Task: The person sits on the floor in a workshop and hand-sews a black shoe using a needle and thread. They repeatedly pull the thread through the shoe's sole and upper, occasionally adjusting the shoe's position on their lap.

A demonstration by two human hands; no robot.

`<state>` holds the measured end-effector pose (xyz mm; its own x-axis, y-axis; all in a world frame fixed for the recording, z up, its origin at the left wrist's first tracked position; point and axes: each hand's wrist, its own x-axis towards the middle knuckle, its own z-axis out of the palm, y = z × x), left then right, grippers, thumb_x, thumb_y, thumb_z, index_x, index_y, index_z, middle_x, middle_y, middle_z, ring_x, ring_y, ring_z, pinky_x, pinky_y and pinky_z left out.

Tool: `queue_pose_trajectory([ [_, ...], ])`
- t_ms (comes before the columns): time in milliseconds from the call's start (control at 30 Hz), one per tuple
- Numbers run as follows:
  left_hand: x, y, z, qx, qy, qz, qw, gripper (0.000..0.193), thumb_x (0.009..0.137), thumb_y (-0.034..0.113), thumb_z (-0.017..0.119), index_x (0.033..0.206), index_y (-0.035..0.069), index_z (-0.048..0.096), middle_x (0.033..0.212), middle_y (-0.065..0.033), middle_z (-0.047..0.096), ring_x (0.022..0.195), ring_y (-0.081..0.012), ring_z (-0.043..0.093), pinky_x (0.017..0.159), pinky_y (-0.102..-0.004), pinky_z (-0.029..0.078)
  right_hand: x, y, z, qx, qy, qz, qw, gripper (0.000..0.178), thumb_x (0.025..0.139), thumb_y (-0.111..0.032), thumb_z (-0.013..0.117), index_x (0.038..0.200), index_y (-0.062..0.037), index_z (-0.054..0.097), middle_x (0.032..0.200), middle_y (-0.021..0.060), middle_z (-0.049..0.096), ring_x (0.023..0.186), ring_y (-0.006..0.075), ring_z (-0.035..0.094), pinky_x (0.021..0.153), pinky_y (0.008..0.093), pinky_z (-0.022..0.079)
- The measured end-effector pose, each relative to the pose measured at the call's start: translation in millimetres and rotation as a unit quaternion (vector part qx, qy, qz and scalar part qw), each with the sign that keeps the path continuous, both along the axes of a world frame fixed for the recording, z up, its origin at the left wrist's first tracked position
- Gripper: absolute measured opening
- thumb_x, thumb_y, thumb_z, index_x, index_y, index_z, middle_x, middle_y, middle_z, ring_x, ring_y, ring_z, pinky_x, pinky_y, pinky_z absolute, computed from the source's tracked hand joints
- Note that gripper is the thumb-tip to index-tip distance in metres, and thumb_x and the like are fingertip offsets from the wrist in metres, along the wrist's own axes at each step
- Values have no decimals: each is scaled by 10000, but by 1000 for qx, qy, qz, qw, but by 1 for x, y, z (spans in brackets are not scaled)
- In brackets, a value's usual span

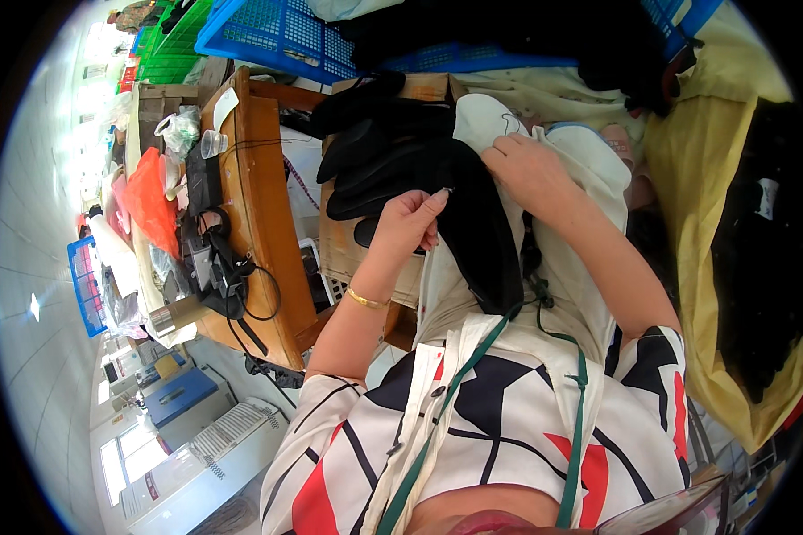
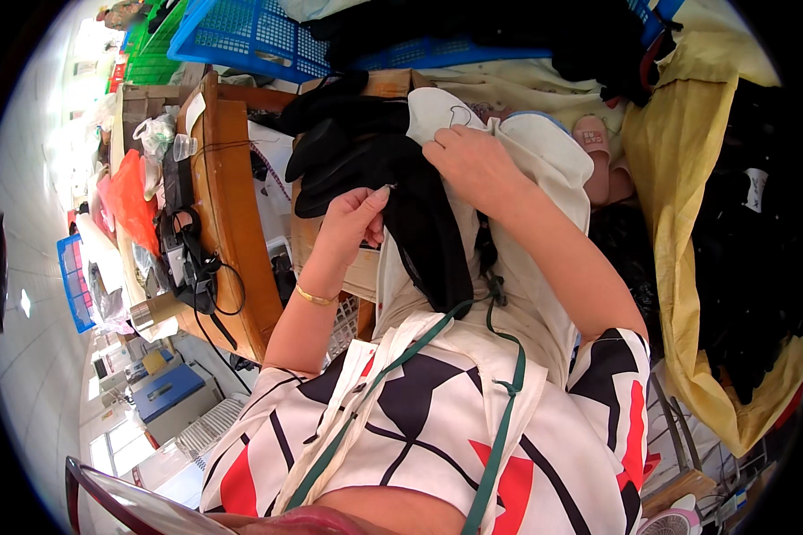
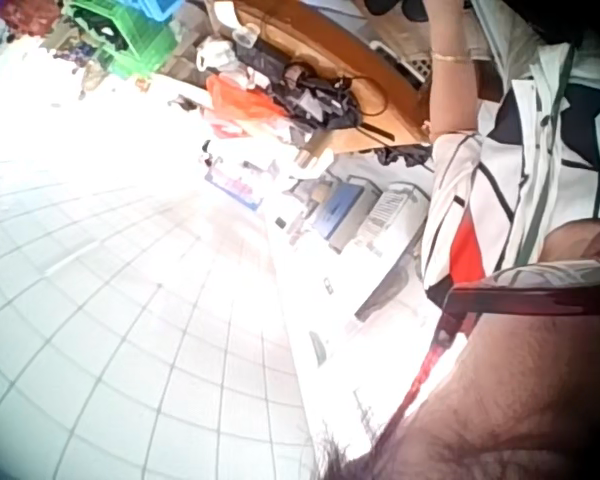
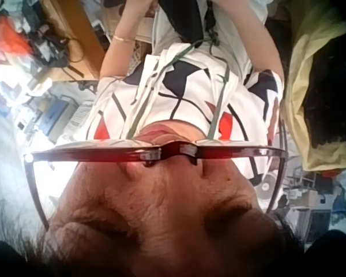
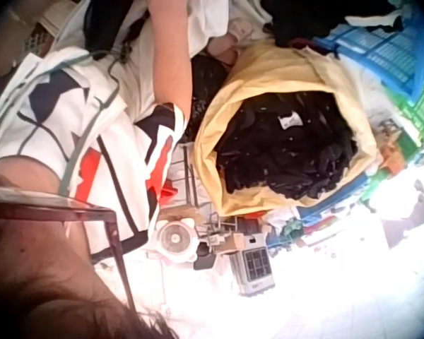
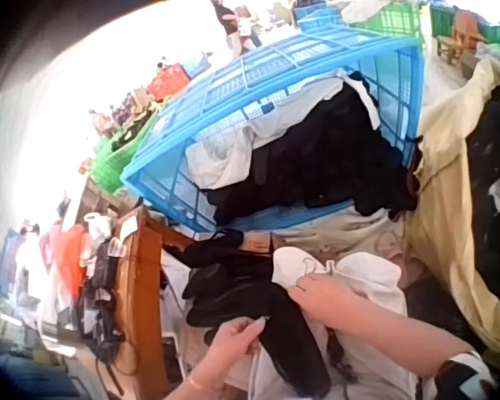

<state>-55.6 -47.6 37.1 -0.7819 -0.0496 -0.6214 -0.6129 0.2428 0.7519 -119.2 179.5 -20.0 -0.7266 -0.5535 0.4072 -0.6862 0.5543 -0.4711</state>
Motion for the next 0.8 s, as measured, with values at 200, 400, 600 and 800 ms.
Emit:
queue_pose_trajectory([
  [200, -2, -10, -22, -174, 233, -78, 954, 243, 878, 216, 718, 813, 38, 566, 663, -29, 584, 560, -128, 558, 525, -254, 457, -4, 6, -9, -7, 40, -88, 995, 110, 774, -83, 620, 848, -70, 540, 808, 87, 567, 803, 263, 616, 666, 362, 521],
  [400, 12, 14, -10, -320, 411, -128, 844, 205, 837, 149, 718, 959, 26, 607, 826, -102, 603, 682, -245, 599, 587, -317, 494, 3, 2, 16, -219, -151, -176, 948, 115, 877, -136, 638, 914, -42, 581, 840, 107, 617, 784, 221, 632, 670, 331, 516],
  [600, 7, 24, -7, -314, 382, -174, 852, 355, 801, 163, 737, 1078, -14, 601, 893, -132, 572, 754, -279, 597, 643, -336, 510, 2, -37, 11, -620, -423, -102, 653, 179, 988, -204, 554, 946, -34, 591, 897, 64, 640, 779, 160, 615, 736, 288, 519],
  [800, 4, 24, -18, -334, 368, -185, 848, 349, 811, 152, 721, 1078, -24, 581, 919, -157, 571, 809, -336, 590, 689, -383, 504, -6, -50, 28, -705, -564, -41, 429, 209, 984, -171, 451, 829, -60, 539, 762, 39, 565, 642, 136, 535, 702, 290, 491],
])
